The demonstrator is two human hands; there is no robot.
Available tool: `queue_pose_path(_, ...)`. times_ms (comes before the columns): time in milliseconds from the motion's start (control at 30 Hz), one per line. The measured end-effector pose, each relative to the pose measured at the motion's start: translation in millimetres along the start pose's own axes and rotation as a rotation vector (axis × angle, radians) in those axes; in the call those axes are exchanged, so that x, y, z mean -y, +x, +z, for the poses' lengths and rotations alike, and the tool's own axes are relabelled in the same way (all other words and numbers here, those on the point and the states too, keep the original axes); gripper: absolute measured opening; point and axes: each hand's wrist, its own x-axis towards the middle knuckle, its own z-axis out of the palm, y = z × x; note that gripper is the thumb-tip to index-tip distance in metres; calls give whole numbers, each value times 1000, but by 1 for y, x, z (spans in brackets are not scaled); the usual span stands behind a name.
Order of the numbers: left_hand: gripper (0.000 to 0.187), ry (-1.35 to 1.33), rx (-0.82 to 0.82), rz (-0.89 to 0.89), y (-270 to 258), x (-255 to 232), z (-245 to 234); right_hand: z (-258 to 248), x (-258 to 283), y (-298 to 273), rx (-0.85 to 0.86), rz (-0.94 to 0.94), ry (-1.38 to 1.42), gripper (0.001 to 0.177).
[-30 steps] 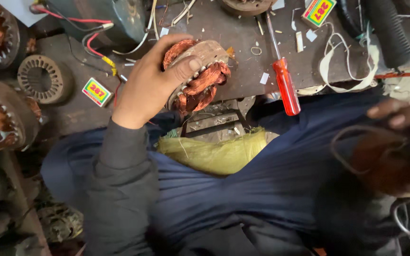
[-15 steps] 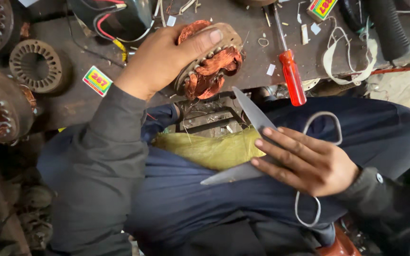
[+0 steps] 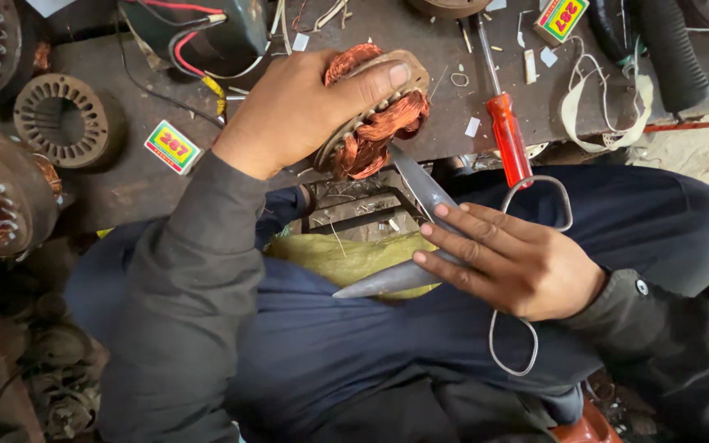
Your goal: The person is repairing a motor stator by hand. They use a screwdriver to pry and separate copper windings, then use scissors and pliers to cut and remove sections of the winding. The person rotates the stator to access different areas and continues to remove copper wire throughout the clip.
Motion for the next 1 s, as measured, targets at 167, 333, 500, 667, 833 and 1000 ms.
queue_pose_path(167,51,21,-15,20,0,3,0,0,6,2,14,30,-20,52)
queue_pose_path(333,54,9,-5,-12,1,3,0,-1,1,0,-17,20,8,50)
queue_pose_path(500,56,39,-11,-23,3,3,0,1,-1,1,-34,-26,-11,49)
queue_pose_path(667,56,66,0,-55,3,0,-1,1,1,1,-28,31,27,49)
queue_pose_path(833,55,61,-17,4,4,-2,-2,1,0,1,-21,34,33,51)
queue_pose_path(1000,55,86,13,-106,5,-3,-2,-1,-6,0,19,-21,18,54)
